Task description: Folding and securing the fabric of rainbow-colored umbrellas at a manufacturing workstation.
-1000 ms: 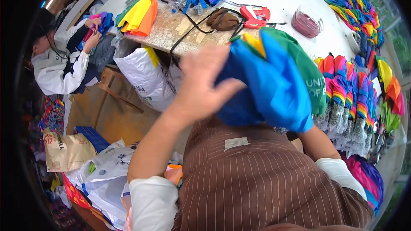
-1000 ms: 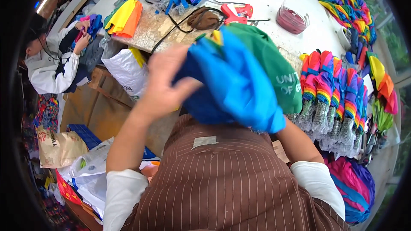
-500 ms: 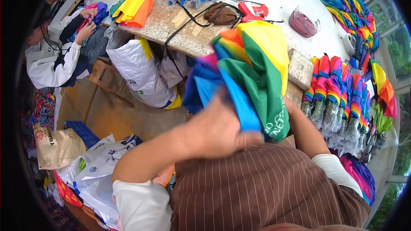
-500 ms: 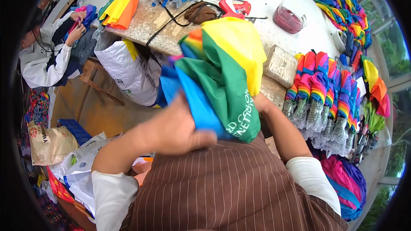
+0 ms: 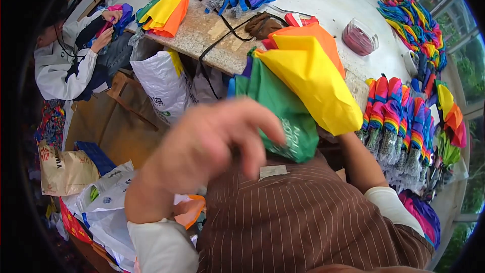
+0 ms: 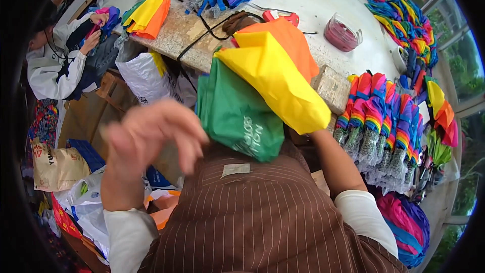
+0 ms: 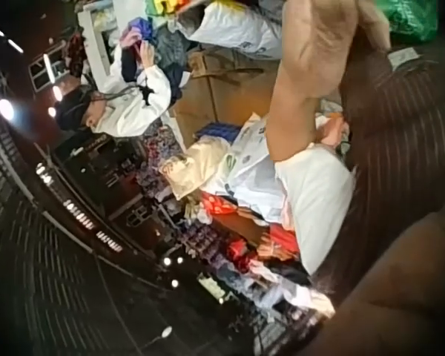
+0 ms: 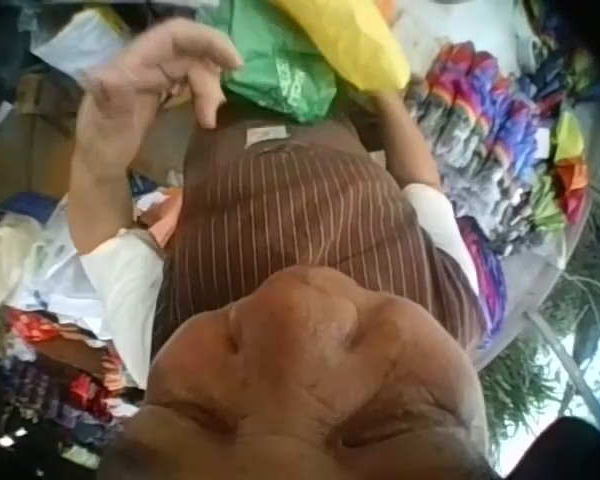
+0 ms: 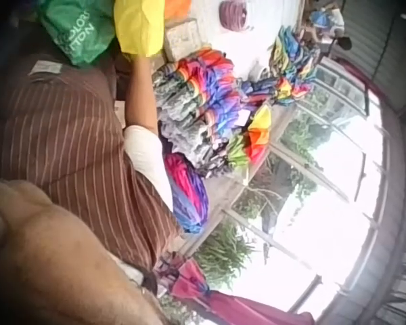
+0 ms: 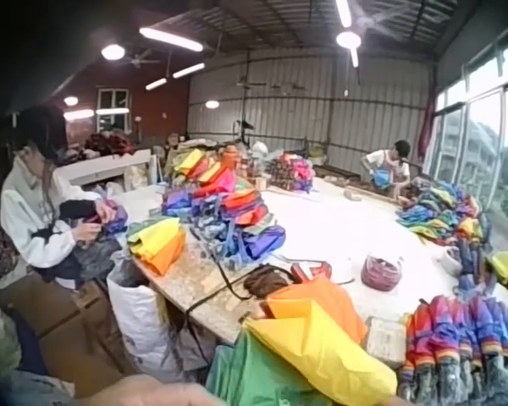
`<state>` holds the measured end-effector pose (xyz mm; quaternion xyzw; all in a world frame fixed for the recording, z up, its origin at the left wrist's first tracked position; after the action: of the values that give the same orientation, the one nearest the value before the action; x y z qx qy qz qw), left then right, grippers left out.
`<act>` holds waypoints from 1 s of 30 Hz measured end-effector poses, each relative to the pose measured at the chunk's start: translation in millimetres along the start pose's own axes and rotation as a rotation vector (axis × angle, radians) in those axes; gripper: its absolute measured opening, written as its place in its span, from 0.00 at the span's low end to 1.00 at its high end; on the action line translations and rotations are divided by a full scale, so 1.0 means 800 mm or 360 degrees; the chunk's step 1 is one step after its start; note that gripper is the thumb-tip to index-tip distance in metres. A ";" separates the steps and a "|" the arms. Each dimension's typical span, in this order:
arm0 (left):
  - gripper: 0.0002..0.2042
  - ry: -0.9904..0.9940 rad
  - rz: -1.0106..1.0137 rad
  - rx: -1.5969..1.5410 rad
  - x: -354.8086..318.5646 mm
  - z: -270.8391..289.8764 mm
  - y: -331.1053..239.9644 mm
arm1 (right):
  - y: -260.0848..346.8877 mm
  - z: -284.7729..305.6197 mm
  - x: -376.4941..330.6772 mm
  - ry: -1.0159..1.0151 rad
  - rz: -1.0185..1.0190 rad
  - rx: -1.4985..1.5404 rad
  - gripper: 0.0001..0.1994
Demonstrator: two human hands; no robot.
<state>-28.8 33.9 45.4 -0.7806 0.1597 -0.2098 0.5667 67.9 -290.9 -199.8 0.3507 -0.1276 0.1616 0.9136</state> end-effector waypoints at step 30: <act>0.17 0.0012 0.0463 0.1685 0.086 0.054 0.036 | 0.108 0.058 0.018 0.0010 0.0095 -0.0367 0.19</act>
<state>52.1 26.9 16.8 -0.3577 0.1406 -0.1839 0.9047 42.5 -259.2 -109.4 0.2389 -0.1528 0.1740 0.9430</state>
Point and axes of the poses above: each hand's wrist, its own x-axis towards the middle knuckle, its own z-axis out of the back of the hand, y = z × x, the point moved 3 cm from there along x, towards the middle knuckle, and after that the axes turned 15 degrees about -y, right-handed, at the moved point
